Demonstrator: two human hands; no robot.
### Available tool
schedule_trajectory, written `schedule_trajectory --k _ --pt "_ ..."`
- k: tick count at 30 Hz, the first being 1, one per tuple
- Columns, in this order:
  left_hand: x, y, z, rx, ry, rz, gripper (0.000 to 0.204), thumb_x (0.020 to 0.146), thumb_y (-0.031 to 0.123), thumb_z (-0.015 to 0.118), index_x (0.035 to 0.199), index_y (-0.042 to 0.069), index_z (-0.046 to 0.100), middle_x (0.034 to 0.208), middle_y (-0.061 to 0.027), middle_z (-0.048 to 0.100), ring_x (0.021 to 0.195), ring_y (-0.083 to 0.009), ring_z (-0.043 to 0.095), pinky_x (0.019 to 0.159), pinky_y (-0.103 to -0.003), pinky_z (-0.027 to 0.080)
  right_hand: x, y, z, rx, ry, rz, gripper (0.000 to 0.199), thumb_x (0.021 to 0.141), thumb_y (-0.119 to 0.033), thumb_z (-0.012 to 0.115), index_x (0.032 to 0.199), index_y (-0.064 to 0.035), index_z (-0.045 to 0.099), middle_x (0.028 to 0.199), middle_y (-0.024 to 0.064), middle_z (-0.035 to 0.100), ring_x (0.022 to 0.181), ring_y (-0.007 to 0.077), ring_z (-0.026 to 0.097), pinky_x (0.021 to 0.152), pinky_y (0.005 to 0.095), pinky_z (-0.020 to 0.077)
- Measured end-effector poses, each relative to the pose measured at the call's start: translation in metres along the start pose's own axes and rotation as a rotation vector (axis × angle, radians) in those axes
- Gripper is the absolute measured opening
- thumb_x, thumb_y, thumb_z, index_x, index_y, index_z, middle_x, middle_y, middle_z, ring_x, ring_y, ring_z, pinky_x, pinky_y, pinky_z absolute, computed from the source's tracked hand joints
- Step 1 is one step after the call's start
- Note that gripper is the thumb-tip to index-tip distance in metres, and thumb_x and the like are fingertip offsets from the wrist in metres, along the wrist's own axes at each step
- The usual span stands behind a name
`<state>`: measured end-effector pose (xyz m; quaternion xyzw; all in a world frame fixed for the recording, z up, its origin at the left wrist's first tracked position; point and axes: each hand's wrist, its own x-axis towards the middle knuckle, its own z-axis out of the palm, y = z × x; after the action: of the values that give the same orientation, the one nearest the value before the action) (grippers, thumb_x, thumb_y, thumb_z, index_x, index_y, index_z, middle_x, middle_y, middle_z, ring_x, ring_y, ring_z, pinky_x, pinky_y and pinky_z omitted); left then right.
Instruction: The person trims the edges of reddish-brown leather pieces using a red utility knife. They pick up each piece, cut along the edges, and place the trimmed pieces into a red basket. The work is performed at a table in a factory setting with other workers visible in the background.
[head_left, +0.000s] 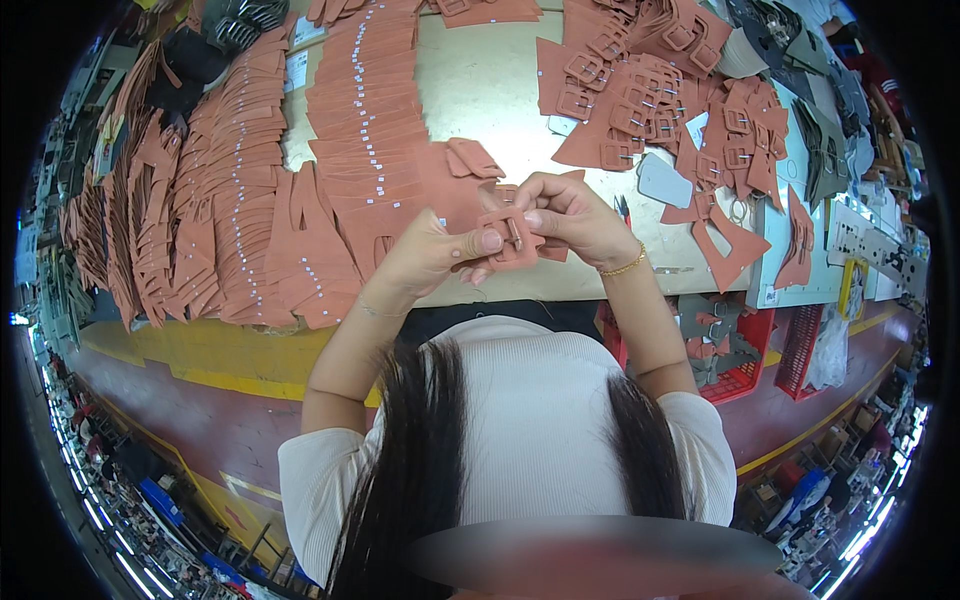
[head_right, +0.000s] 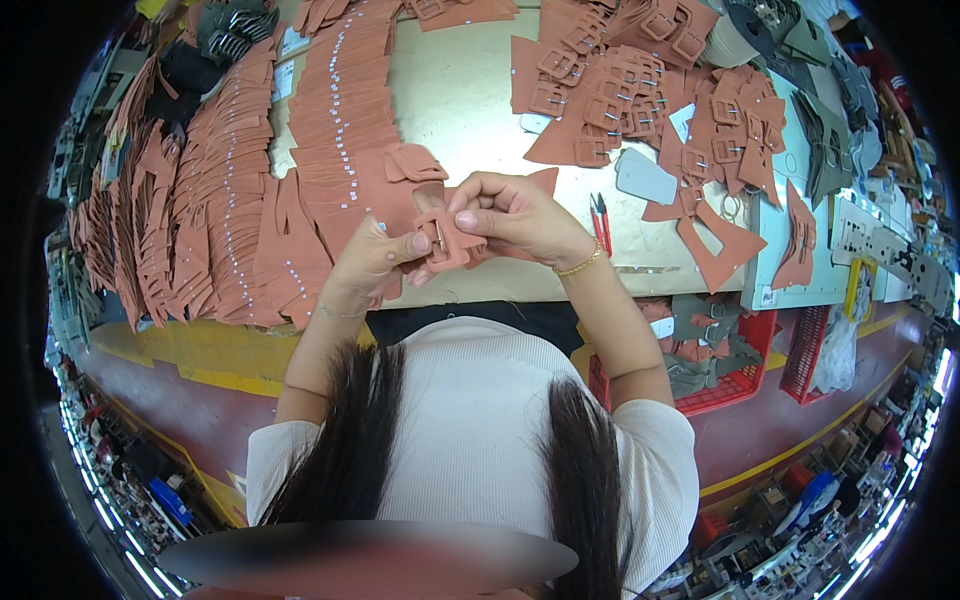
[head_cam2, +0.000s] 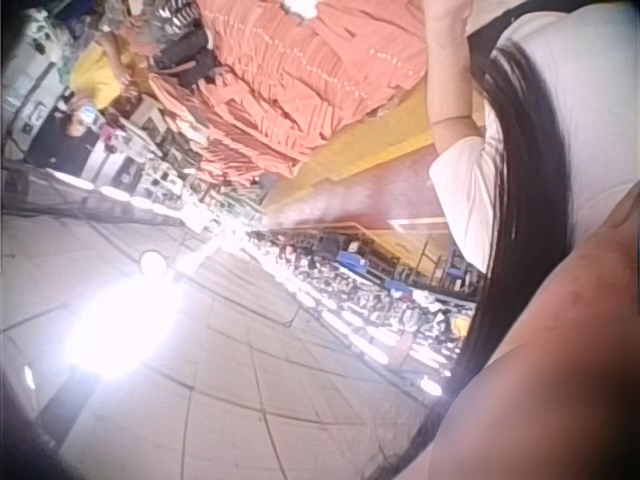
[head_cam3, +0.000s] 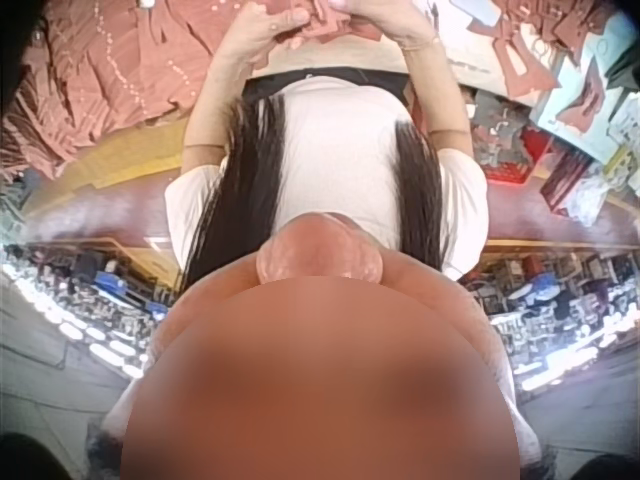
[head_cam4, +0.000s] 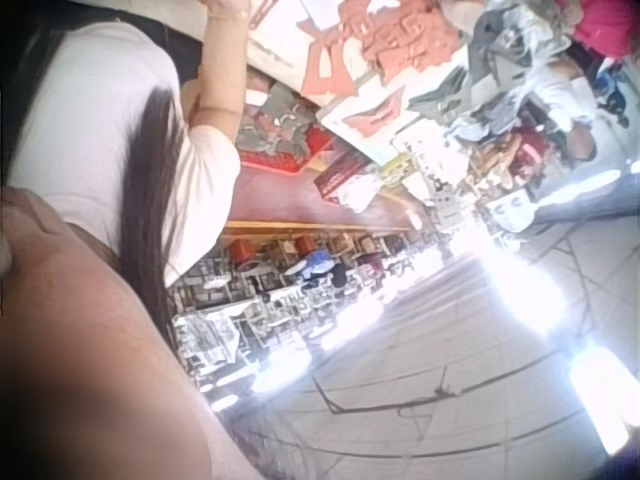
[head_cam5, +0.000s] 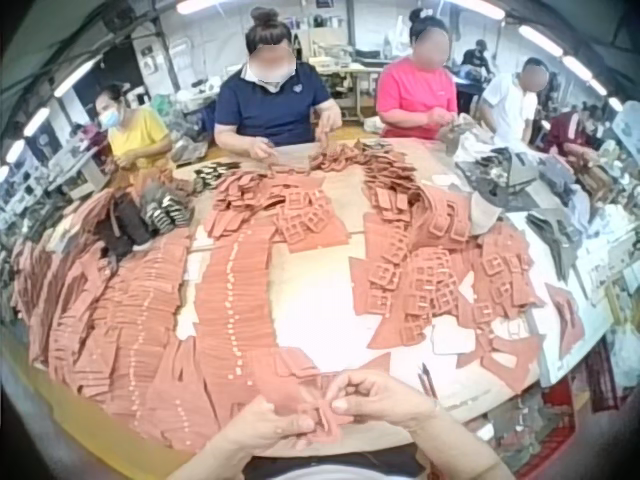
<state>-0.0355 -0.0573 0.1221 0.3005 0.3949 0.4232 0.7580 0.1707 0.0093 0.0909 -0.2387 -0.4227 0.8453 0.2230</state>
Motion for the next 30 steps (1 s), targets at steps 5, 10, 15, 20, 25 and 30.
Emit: schedule_trajectory --k 5,10,15,20,25,30 --pt "0.003 0.009 0.003 0.109 0.003 0.023 0.025 0.082 0.024 0.075 0.089 0.003 0.064 0.070 -0.0038 0.061 0.049 -0.0063 0.051 0.042 -0.019 0.033 -0.001 0.005 -0.004 0.001 -0.013 -0.048 0.017 0.090 -0.017 0.065 0.098 -0.0040 0.059 0.089 0.0005 0.061 0.081 0.0063 0.057 0.072 0.0211 0.0480" --pt "0.005 0.012 0.007 0.113 0.012 0.002 0.025 0.082 0.022 0.074 0.091 0.001 0.063 0.071 -0.0037 0.061 0.050 -0.0060 0.051 0.043 -0.019 0.035 -0.003 0.003 -0.006 -0.039 -0.049 -0.195 0.016 0.092 -0.020 0.064 0.097 -0.0053 0.060 0.083 -0.0046 0.056 0.073 0.0025 0.053 0.054 0.0185 0.0427" --pt "0.007 0.012 0.014 0.132 0.046 0.030 0.023 0.083 0.017 0.073 0.094 -0.001 0.063 0.073 -0.0039 0.062 0.052 -0.0058 0.050 0.042 -0.019 0.037 -0.002 -0.003 0.004 0.034 -0.005 -0.106 0.023 0.093 -0.022 0.063 0.106 -0.0050 0.054 0.088 -0.0025 0.056 0.075 0.0040 0.054 0.060 0.0199 0.0462" --pt "0.014 0.013 0.012 0.271 0.310 0.084 0.018 0.083 0.016 0.073 0.088 0.000 0.065 0.068 -0.0023 0.061 0.050 -0.0045 0.049 0.042 -0.019 0.036 0.010 0.002 0.023 -0.226 0.391 -0.379 0.020 0.094 -0.018 0.059 0.105 -0.0035 0.052 0.111 0.0038 0.054 0.090 0.0060 0.053 0.071 0.0201 0.0453" --pt "0.019 0.008 0.006 0.393 0.400 0.168 0.016 0.083 0.014 0.072 0.089 0.000 0.066 0.068 -0.0013 0.061 0.049 -0.0034 0.047 0.041 -0.018 0.034 0.007 0.001 0.021 -0.555 0.480 -0.456 0.017 0.087 -0.007 0.066 0.098 -0.0002 0.056 0.115 0.0091 0.058 0.091 0.0098 0.059 0.076 0.0233 0.0498" --pt "0.024 0.005 -0.001 0.343 0.428 0.176 0.017 0.082 0.014 0.072 0.089 -0.001 0.066 0.070 -0.0010 0.062 0.050 -0.0029 0.048 0.041 -0.018 0.033 0.007 0.002 0.024 -0.453 0.562 -0.417 0.017 0.084 -0.004 0.069 0.096 0.0021 0.058 0.110 0.0117 0.063 0.087 0.0130 0.065 0.078 0.0257 0.0538"
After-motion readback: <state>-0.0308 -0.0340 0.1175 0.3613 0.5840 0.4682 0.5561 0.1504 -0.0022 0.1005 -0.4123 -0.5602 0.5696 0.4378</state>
